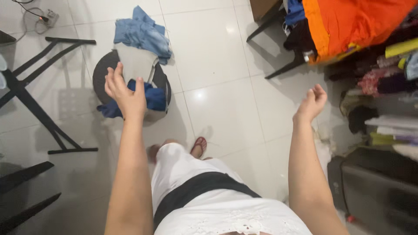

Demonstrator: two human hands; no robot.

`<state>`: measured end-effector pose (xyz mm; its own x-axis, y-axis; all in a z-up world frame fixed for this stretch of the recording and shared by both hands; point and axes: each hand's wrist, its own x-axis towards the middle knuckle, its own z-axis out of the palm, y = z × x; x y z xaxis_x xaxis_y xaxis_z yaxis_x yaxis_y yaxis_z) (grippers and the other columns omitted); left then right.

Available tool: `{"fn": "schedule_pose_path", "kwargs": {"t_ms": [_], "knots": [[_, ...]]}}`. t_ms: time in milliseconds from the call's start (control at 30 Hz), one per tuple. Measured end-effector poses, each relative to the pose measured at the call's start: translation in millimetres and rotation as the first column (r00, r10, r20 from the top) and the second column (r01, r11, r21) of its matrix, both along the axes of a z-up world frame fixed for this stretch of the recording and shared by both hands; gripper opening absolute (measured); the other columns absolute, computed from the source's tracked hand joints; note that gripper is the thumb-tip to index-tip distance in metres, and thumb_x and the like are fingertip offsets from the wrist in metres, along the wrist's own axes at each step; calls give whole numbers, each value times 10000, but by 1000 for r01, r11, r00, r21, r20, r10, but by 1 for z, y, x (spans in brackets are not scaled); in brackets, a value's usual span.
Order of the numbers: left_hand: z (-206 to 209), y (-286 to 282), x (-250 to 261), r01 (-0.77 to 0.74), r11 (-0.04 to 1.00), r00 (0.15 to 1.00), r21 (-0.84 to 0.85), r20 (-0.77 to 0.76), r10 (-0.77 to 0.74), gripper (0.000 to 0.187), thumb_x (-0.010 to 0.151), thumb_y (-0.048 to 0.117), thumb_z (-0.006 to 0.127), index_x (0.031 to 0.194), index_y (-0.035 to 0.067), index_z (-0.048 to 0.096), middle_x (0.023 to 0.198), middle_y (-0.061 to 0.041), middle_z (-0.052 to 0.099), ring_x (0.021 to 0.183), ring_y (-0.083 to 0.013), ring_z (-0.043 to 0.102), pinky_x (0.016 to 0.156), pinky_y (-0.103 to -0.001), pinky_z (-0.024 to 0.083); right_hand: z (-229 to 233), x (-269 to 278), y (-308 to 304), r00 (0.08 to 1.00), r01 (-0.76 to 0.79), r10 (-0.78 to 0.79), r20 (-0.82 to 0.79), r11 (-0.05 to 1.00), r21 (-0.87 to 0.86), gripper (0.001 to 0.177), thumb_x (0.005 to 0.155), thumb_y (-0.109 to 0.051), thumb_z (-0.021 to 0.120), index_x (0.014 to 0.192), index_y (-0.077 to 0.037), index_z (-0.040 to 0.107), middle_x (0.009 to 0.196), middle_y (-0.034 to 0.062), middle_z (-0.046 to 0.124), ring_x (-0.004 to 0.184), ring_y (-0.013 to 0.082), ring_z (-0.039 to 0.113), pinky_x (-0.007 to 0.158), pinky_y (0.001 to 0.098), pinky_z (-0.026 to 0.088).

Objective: The person hangs a blue patterned garment and a patterned dress on white plastic hangers, placing them on a metal clothing rack. The person then folds a white pair of shorts and a pair of denim shorts on a white chair.

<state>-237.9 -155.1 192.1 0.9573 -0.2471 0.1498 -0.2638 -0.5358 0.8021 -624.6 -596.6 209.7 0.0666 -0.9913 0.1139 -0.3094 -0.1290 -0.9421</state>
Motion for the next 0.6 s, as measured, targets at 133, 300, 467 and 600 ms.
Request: {"fn": "schedule_pose_path", "kwargs": {"t_ms": [133,300,467,600], "knots": [[-13,-29,20,-80,996,995,41,-58,82,693,943,146,773,1555,129,449,1645,-281,285,1504,-466,210,1231,-567,211,6,88,-37,974,-222,216,65,969,110,301,1007,-49,579,1307,-55,599,1182,30,629,949,98,628,767,251,531],[-52,-38,73,-237,969,967,67,-84,242,710,963,177,792,1575,129,434,1653,-302,228,1513,-490,191,1234,-587,210,-11,245,-71,819,-572,547,171,799,185,324,1027,-62,615,1347,-45,569,1157,45,614,938,102,631,772,245,523],[-92,-47,125,-456,882,857,115,-211,470,692,985,273,784,1567,141,434,1645,-290,243,1512,-476,205,1231,-574,239,-25,416,-102,622,-744,782,-36,605,284,420,981,-105,609,1392,-68,532,1209,61,632,989,126,671,806,284,560],[-114,-66,152,-544,811,710,216,-396,582,720,913,291,752,1537,154,420,1622,-269,214,1492,-482,129,1162,-585,235,-50,531,-118,442,-765,873,-206,487,423,469,960,-179,645,1400,-87,512,1199,77,638,968,136,672,780,308,560]]}}
